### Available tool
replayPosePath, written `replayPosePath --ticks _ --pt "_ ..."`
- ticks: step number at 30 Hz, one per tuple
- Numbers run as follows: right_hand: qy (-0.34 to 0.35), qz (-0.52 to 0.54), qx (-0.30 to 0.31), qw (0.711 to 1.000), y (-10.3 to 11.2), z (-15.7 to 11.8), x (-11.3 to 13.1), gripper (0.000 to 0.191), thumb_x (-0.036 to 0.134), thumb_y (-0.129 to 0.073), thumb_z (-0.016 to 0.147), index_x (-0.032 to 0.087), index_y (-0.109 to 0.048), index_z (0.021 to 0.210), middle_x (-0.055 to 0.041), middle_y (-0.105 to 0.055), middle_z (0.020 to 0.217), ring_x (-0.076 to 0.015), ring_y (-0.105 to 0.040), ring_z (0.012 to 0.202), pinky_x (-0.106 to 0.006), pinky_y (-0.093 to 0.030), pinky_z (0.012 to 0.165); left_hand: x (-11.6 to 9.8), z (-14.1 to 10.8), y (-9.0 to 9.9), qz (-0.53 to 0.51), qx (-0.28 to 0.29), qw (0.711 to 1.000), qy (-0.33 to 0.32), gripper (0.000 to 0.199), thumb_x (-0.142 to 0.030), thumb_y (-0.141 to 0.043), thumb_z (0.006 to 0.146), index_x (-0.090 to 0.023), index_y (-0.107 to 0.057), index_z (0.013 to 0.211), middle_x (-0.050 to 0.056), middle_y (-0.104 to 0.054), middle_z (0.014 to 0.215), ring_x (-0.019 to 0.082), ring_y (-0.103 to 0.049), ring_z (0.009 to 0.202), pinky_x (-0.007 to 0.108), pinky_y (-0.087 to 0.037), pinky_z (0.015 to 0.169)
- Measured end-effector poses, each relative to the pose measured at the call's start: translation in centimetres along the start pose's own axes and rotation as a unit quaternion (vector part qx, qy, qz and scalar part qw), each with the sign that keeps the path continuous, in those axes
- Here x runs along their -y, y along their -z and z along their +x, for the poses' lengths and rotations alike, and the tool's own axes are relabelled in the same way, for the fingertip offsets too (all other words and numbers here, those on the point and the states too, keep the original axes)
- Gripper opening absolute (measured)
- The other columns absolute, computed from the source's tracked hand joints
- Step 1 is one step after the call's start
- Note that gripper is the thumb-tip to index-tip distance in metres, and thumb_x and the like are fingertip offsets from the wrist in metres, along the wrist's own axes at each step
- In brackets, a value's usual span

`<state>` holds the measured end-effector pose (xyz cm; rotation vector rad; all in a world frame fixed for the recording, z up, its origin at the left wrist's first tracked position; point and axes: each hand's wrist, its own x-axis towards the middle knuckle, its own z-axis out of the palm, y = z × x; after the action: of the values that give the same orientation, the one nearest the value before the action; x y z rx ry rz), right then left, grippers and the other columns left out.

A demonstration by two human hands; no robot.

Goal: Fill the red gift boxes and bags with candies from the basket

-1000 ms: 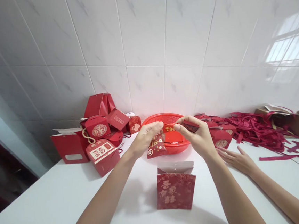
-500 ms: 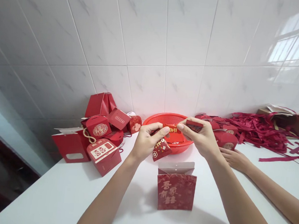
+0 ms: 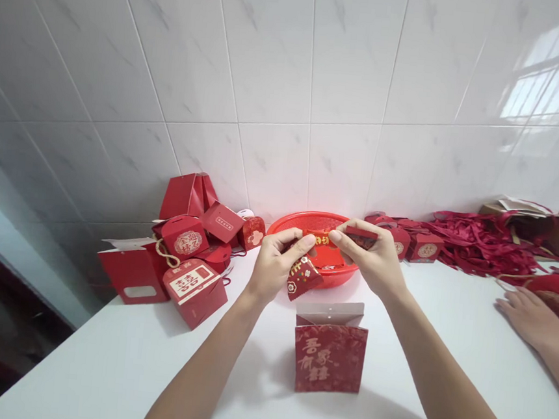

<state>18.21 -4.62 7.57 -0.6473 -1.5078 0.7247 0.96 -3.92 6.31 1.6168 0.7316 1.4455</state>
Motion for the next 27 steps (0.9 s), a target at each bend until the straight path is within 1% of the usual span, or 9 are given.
replayPosePath --ticks 2,4,6,9,12,15,21,24,27 --pt "0.005 -0.012 -0.004 1.000 -0.1 0.0 0.0 0.028 0.044 -0.077 0.080 0.018 -0.067 0.074 0.0023 -0.054 0.059 -0.0095 -0.040 0.051 -0.025 -0.032 0.046 -0.1 0.0 -0.1 0.003 -0.019 1.000 -0.003 0.043 -0.052 -0.073 0.080 -0.016 -0.059 0.062 -0.004 -0.045 0.057 0.007 -0.034 0.050 0.022 -0.026 0.047" --pt "0.014 -0.030 0.000 0.999 0.1 -0.1 0.2 0.028 0.044 -0.076 0.081 0.018 -0.067 0.075 0.0018 -0.054 0.061 -0.0100 -0.041 0.052 -0.025 -0.033 0.047 -0.2 0.1 0.1 0.014 -0.009 1.000 -0.015 0.041 -0.051 -0.072 0.082 -0.016 -0.060 0.064 -0.004 -0.046 0.058 0.007 -0.036 0.051 0.022 -0.028 0.048" --pt "0.025 -0.048 0.024 0.998 0.5 -0.1 0.5 0.029 0.043 -0.073 0.083 0.018 -0.064 0.073 0.0022 -0.052 0.062 -0.0095 -0.040 0.053 -0.025 -0.033 0.048 -0.4 0.1 0.5 0.043 0.031 0.998 -0.029 0.038 -0.048 -0.070 0.084 -0.015 -0.063 0.066 -0.003 -0.048 0.060 0.008 -0.039 0.054 0.022 -0.030 0.050" --pt "0.029 -0.060 0.080 0.995 1.3 -0.1 1.1 0.029 0.040 -0.071 0.087 0.017 -0.060 0.071 0.0031 -0.049 0.062 -0.0087 -0.039 0.055 -0.025 -0.032 0.050 -0.7 0.1 1.1 0.100 0.120 0.987 -0.029 0.038 -0.046 -0.066 0.088 -0.015 -0.062 0.068 -0.003 -0.049 0.059 0.008 -0.040 0.053 0.022 -0.031 0.050" --pt "-0.001 -0.025 0.126 0.992 2.0 -0.1 1.4 0.026 0.037 -0.070 0.088 0.017 -0.060 0.073 0.0037 -0.047 0.062 -0.0086 -0.038 0.055 -0.024 -0.030 0.049 -0.9 -0.1 1.4 0.110 0.173 0.978 -0.025 0.038 -0.046 -0.062 0.091 -0.015 -0.060 0.069 -0.003 -0.050 0.060 0.008 -0.040 0.053 0.022 -0.031 0.050" --pt "-0.031 0.048 0.141 0.988 2.1 -0.2 1.1 0.021 0.035 -0.071 0.088 0.017 -0.063 0.078 0.0040 -0.047 0.063 -0.0083 -0.039 0.054 -0.024 -0.030 0.049 -0.9 -0.3 1.2 0.090 0.172 0.980 -0.047 0.037 -0.046 -0.062 0.091 -0.016 -0.060 0.070 -0.002 -0.051 0.062 0.009 -0.042 0.054 0.022 -0.034 0.051" --pt "-0.064 0.138 0.113 0.982 1.1 -0.1 -0.6 0.018 0.032 -0.072 0.087 0.018 -0.062 0.079 0.0058 -0.044 0.061 -0.0077 -0.037 0.052 -0.024 -0.030 0.050 -0.3 -0.3 0.8 0.078 0.143 0.984 -0.074 0.038 -0.050 -0.061 0.091 -0.016 -0.060 0.072 -0.001 -0.055 0.065 0.010 -0.045 0.057 0.023 -0.037 0.053" --pt "-0.055 0.113 0.104 0.987 0.9 0.0 -0.7 0.021 0.034 -0.071 0.087 0.018 -0.062 0.078 0.0058 -0.044 0.060 -0.0079 -0.037 0.052 -0.024 -0.030 0.049 -0.2 0.0 1.2 0.100 0.135 0.983 -0.080 0.038 -0.048 -0.060 0.091 -0.016 -0.059 0.070 -0.002 -0.053 0.063 0.010 -0.045 0.056 0.023 -0.037 0.053" --pt "-0.028 0.035 0.100 0.994 1.2 0.1 0.1 0.025 0.037 -0.073 0.086 0.017 -0.062 0.074 0.0047 -0.047 0.060 -0.0080 -0.038 0.053 -0.024 -0.030 0.048 -0.6 0.2 1.8 0.153 0.151 0.973 -0.078 0.034 -0.043 -0.063 0.091 -0.016 -0.062 0.071 -0.002 -0.056 0.064 0.010 -0.047 0.057 0.023 -0.038 0.054"
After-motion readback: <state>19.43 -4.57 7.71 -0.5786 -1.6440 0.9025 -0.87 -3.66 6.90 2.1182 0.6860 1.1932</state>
